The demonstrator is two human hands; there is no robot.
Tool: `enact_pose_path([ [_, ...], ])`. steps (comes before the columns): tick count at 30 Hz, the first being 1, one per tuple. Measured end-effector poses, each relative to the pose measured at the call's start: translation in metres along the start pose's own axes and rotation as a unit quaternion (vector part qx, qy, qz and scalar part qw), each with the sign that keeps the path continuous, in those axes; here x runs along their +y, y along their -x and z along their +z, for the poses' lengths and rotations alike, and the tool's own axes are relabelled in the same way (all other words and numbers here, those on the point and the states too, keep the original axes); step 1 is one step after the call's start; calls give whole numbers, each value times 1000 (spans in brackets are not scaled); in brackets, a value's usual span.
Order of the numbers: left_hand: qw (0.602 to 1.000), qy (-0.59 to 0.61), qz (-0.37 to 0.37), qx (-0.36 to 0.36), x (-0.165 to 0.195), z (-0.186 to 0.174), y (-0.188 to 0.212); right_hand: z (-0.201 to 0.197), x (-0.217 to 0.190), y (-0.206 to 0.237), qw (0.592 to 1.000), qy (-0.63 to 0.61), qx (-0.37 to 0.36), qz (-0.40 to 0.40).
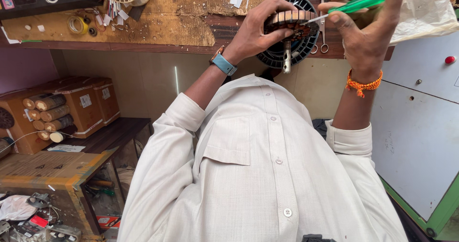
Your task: The person is repairing an electric motor stator by inserting small white insulating paper pieces into the copper windings. They use a green screwdriver to push the paper into place and scissors to cut the paper to size. The person works methodically around the stator, handling the paper and tools with both hands.
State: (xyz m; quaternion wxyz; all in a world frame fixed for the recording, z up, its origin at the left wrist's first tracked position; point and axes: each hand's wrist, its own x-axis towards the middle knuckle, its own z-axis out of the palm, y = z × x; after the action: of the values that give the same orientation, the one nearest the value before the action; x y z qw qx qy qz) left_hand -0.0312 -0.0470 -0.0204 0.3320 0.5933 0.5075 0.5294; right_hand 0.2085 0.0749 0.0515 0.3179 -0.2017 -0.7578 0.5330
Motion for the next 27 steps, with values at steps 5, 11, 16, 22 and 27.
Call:
enact_pose_path([
  [5, 996, -70, 45, -10, 11, 4, -14, 23, -36, -21, 998, -5, -28, -49],
  [11, 997, -66, 25, 33, 22, 9, -13, 53, -55, -23, 996, 63, 22, -65],
  [16, 996, -73, 23, 53, 23, 13, -9, 71, -53, -4, 994, 58, 87, -28],
  [22, 992, -79, 4, 102, 18, 21, -13, 57, -51, -7, 993, 25, 115, 9],
  [27, 989, -95, 14, 108, 15, 24, -7, 46, -33, -19, 998, 32, 51, -33],
])
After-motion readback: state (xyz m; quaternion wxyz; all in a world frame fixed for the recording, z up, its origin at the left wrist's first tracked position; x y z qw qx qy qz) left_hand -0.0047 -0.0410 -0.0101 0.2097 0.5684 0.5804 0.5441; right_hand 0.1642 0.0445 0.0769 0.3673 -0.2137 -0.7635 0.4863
